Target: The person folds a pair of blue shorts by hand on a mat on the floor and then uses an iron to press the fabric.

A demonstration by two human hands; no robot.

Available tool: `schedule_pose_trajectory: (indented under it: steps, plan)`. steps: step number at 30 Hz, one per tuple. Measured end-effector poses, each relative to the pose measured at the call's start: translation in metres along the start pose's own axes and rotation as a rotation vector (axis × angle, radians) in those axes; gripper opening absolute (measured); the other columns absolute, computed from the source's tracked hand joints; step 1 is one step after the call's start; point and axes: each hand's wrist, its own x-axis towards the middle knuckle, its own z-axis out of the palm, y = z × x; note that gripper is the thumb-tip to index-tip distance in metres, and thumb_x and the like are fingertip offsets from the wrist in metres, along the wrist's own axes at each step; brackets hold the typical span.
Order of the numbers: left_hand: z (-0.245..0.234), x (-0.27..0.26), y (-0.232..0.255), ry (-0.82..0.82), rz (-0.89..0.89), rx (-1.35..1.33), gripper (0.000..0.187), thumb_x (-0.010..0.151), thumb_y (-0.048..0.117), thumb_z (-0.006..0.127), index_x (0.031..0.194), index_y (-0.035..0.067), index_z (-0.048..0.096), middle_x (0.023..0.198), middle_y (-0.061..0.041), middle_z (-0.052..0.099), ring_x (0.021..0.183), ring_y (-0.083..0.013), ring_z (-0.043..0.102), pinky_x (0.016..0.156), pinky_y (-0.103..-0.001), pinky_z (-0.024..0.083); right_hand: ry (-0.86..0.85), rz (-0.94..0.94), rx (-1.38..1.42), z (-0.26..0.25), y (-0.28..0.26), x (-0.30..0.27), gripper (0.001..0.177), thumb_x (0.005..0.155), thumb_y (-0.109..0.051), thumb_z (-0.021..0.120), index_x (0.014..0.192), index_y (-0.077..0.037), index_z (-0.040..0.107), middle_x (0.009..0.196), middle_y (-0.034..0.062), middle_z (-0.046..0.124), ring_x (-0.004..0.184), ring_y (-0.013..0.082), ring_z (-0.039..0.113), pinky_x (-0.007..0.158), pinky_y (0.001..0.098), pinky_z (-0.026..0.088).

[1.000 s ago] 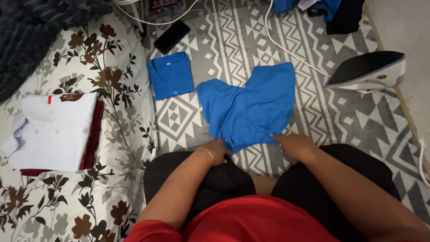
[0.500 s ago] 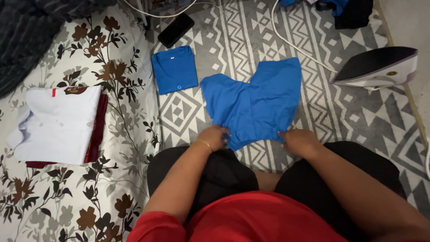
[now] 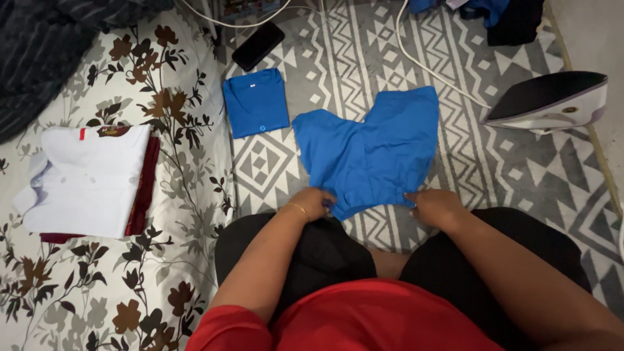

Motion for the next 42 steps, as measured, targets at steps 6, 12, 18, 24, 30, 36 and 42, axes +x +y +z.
schedule_pose_trajectory:
  steps: [6,12,18,24,30,36,42]
  plan:
    - [-0.008,-0.008,0.020,0.152,0.000,0.101,0.029,0.071,0.017,0.063,0.100,0.019,0.062,0.099,-0.009,0.060,0.091,-0.0287,0.057,0.077,-0.037,0.045,-0.011,-0.007,0.037,0.003,0.005,0.004,0.046,0.083,-0.030,0.049,0.128,-0.024,0.041,0.121,0.0084,0.050,0.106,0.0227,0.052,0.088,0.0302,0.042]
    - [-0.001,0.011,0.026,0.265,0.092,0.259,0.009,0.068,0.017,0.062,0.075,0.017,0.067,0.092,-0.007,0.062,0.087,-0.0262,0.059,0.074,-0.038,0.047,-0.026,0.026,0.035,0.001,0.001,0.006,0.046,0.083,-0.027,0.050,0.128,-0.026,0.042,0.119,0.0086,0.052,0.105,0.0225,0.054,0.088,0.0298,0.043]
    - [0.010,0.029,0.013,0.164,-0.004,0.263,0.011,0.073,0.022,0.059,0.082,0.017,0.063,0.096,-0.012,0.059,0.088,-0.0293,0.057,0.074,-0.040,0.045,-0.002,0.005,0.024,0.006,0.007,0.008,0.046,0.083,-0.027,0.050,0.128,-0.026,0.042,0.119,0.0075,0.053,0.105,0.0225,0.053,0.087,0.0300,0.043]
    - [0.019,0.042,-0.008,0.227,0.012,0.148,0.016,0.072,0.014,0.053,0.083,0.014,0.065,0.098,-0.011,0.060,0.093,-0.0286,0.057,0.080,-0.037,0.045,-0.025,-0.003,0.048,0.006,0.009,0.009,0.048,0.082,-0.027,0.050,0.129,-0.026,0.041,0.120,0.0075,0.052,0.106,0.0221,0.053,0.087,0.0305,0.043]
    - [0.016,0.050,-0.029,0.307,0.000,-0.073,0.019,0.076,0.011,0.049,0.090,0.011,0.062,0.104,-0.016,0.055,0.097,-0.0333,0.053,0.083,-0.039,0.041,-0.025,0.016,0.048,0.006,0.008,0.009,0.048,0.081,-0.031,0.050,0.128,-0.028,0.041,0.123,0.0060,0.049,0.108,0.0225,0.051,0.088,0.0318,0.042]
    - [0.025,0.059,-0.037,0.350,0.051,-0.173,0.019,0.084,0.022,0.050,0.093,0.008,0.061,0.103,-0.017,0.057,0.095,-0.0341,0.053,0.083,-0.039,0.042,-0.014,0.020,0.024,0.001,0.003,0.005,0.046,0.082,-0.036,0.049,0.127,-0.027,0.042,0.122,0.0072,0.050,0.108,0.0240,0.050,0.088,0.0339,0.041]
    - [0.026,0.065,-0.040,0.210,0.087,-0.742,0.012,0.085,0.018,0.048,0.085,0.007,0.054,0.084,-0.012,0.066,0.078,-0.0250,0.062,0.072,-0.034,0.048,0.136,-0.137,0.342,-0.005,-0.040,-0.010,0.031,0.076,-0.039,0.055,0.091,-0.014,0.068,0.095,0.0101,0.066,0.088,0.0249,0.062,0.078,0.0327,0.047]
